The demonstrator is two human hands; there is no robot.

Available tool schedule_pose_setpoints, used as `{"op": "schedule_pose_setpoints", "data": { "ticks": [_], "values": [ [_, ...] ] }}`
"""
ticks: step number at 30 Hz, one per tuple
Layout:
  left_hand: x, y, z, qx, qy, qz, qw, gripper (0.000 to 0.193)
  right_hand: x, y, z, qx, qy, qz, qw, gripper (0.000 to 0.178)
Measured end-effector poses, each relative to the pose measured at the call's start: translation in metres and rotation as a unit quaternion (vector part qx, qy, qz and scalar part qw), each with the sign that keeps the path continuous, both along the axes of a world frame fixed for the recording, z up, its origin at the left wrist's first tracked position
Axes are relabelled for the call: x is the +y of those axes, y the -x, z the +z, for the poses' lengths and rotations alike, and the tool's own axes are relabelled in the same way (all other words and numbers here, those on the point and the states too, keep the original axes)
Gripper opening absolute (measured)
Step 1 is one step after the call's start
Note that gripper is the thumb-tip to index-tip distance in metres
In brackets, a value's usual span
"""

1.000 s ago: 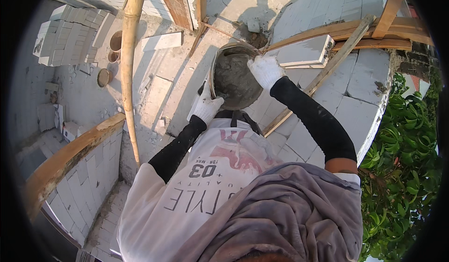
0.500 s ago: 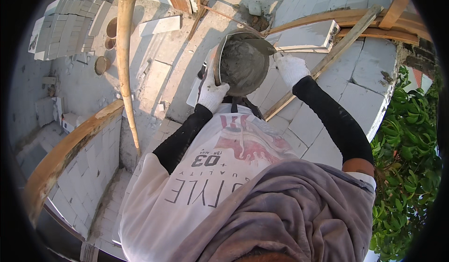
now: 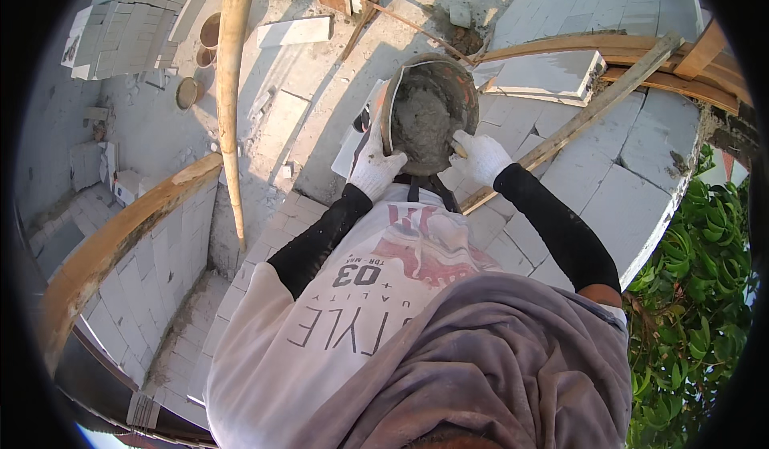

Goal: The person scoops mortar from a bucket with a trowel and applies it to a white wall, smoothing the surface. They repeatedly transfer mortar from the bucket to the wall, working along a section of the wall near wooden scaffolding.

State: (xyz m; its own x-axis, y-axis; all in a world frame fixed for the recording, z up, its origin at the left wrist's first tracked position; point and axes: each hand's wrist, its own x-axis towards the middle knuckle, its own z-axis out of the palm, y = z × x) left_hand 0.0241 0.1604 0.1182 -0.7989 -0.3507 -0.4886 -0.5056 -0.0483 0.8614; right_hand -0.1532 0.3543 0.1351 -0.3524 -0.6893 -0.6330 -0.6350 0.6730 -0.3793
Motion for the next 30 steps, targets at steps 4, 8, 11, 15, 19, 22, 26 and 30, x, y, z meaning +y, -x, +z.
{"op": "schedule_pose_setpoints", "data": {
  "ticks": [4,8,11,15,19,22,26,30],
  "values": [
    [-0.013,-0.007,0.018,-0.049,0.020,-0.016,0.998,0.093,-0.003,-0.023,-0.001,-0.022,0.017,-0.022,0.999,0.047],
    [-0.014,-0.003,0.006,-0.019,0.013,0.011,1.000,0.098,0.001,-0.034,-0.013,-0.048,0.079,-0.069,0.993,0.042],
    [-0.012,0.003,0.007,-0.004,0.072,0.001,0.997,0.095,0.007,-0.039,-0.011,-0.058,0.086,-0.087,0.991,0.042],
    [-0.019,0.005,-0.005,-0.051,-0.029,0.037,0.998,0.087,0.005,-0.038,0.001,-0.081,0.096,-0.145,0.981,0.044],
    [-0.023,0.008,-0.009,-0.027,-0.092,0.091,0.991,0.088,0.018,-0.032,-0.003,-0.054,0.078,-0.146,0.985,0.047],
    [-0.023,0.002,-0.039,0.048,-0.123,0.109,0.985,0.085,0.020,-0.028,0.002,-0.037,0.081,-0.149,0.985,0.046],
    [-0.036,0.003,-0.044,-0.012,-0.196,0.098,0.976,0.081,0.014,-0.016,0.036,-0.023,0.056,-0.141,0.988,0.043],
    [-0.037,0.007,-0.052,0.003,-0.297,0.110,0.948,0.075,0.026,-0.001,0.082,-0.030,0.067,-0.149,0.986,0.045]
  ]
}}
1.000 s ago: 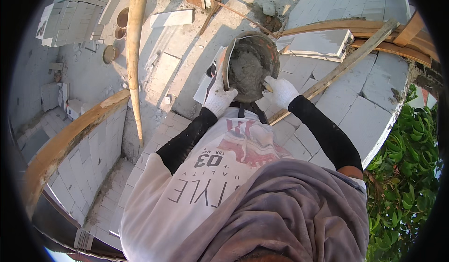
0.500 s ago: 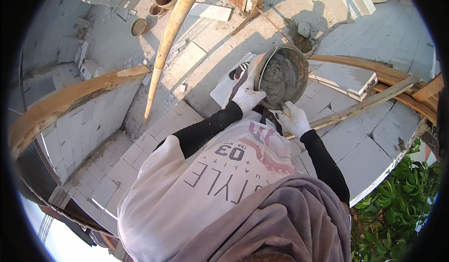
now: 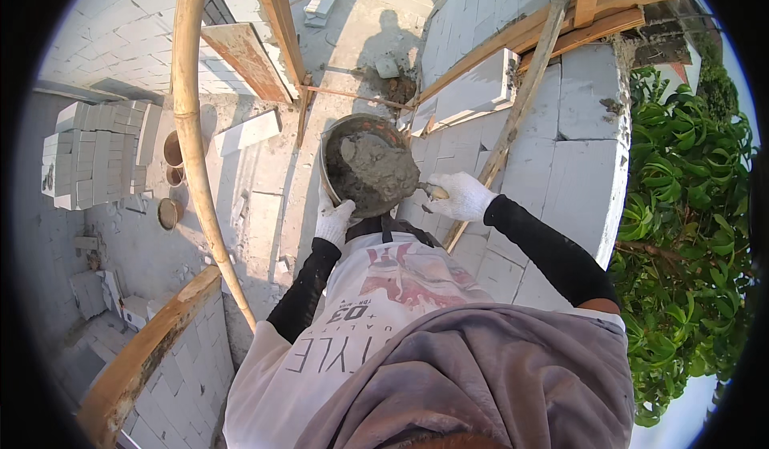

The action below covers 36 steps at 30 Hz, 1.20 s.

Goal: The person scoops mortar from a bucket with a trowel and applies it to a white wall, smoothing the surface. They repeatedly transfer mortar from the bucket to the wall, working along a section of the wall near wooden scaffolding.

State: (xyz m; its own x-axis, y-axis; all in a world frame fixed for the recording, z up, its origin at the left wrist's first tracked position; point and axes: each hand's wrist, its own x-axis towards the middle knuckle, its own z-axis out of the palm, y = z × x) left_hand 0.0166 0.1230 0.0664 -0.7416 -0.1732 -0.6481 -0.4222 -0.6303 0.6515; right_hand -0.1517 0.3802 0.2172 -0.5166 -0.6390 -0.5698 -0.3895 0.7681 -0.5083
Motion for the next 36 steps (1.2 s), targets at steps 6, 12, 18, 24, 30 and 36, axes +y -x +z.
{"op": "schedule_pose_setpoints", "data": {
  "ticks": [6,12,18,24,30,36],
  "values": [
    [0.004,0.031,0.013,0.074,-0.013,-0.028,0.997,0.079,0.059,0.009,0.105,0.083,0.076,-0.020,0.993,0.040],
    [-0.011,0.062,0.003,0.019,-0.009,-0.079,0.997,0.083,0.123,0.004,0.272,-0.010,0.046,-0.258,0.965,0.036],
    [-0.008,0.087,0.012,0.015,-0.020,-0.092,0.995,0.084,0.221,0.040,0.383,0.064,0.031,-0.394,0.916,0.042],
    [0.002,0.086,0.015,0.006,-0.030,-0.056,0.998,0.086,0.322,0.143,0.480,0.114,-0.074,-0.471,0.871,0.040],
    [0.004,0.078,0.019,-0.028,0.024,-0.049,0.998,0.091,0.362,0.285,0.509,0.317,-0.195,-0.424,0.825,0.045],
    [-0.004,0.071,0.007,-0.046,0.024,-0.062,0.997,0.093,0.284,0.398,0.467,0.396,-0.302,-0.381,0.779,0.053]
  ]
}}
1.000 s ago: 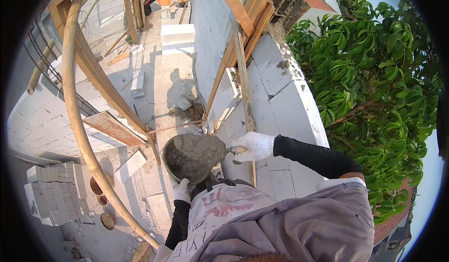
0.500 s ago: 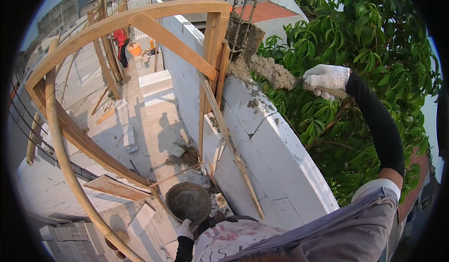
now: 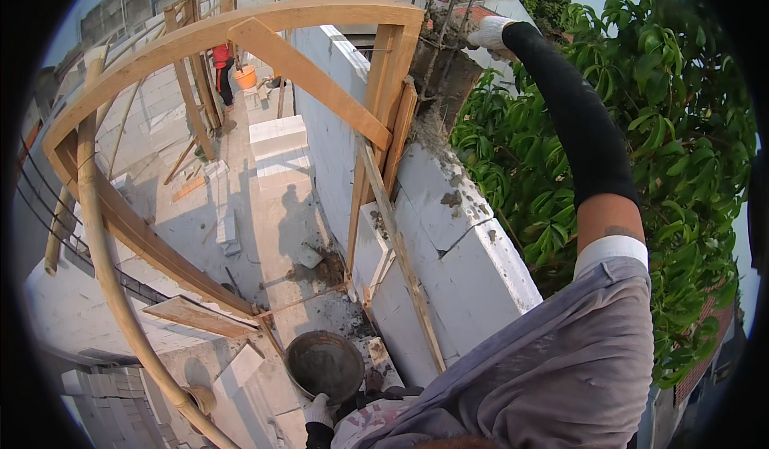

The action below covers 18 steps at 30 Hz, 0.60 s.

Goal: The person scoops mortar from a bucket with a trowel and applies it to a white wall, smoothing the surface. They repeatedly transfer mortar from the bucket to the wall, working along a section of the wall near wooden scaffolding.

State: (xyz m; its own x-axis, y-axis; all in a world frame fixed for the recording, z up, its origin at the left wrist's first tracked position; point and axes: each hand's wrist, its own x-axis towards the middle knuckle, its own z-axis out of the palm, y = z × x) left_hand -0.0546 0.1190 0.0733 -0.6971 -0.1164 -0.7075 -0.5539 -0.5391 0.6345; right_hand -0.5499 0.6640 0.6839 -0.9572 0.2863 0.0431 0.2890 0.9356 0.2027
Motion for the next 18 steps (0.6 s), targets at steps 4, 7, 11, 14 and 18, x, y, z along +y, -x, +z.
{"op": "schedule_pose_setpoints", "data": {
  "ticks": [4,7,11,14,18],
  "values": [
    [-0.001,-0.001,-0.011,0.017,-0.003,0.003,1.000,0.092,-0.006,0.002,-0.010,0.094,-0.006,0.048,0.994,0.048],
    [0.006,-0.001,-0.012,-0.019,-0.006,0.024,1.000,0.092,0.006,-0.020,-0.004,0.098,0.015,0.072,0.993,0.048],
    [0.015,0.008,0.011,0.033,-0.012,-0.003,0.999,0.086,0.081,-0.039,-0.007,0.206,-0.017,0.168,0.964,0.038],
    [0.014,0.006,0.017,0.027,-0.002,0.004,1.000,0.080,0.085,-0.075,0.003,0.296,-0.105,0.108,0.943,0.064],
    [0.016,0.007,0.027,0.029,0.044,-0.013,0.999,0.068,-0.078,-0.215,-0.022,0.400,-0.221,0.148,0.877,0.038]
  ]
}}
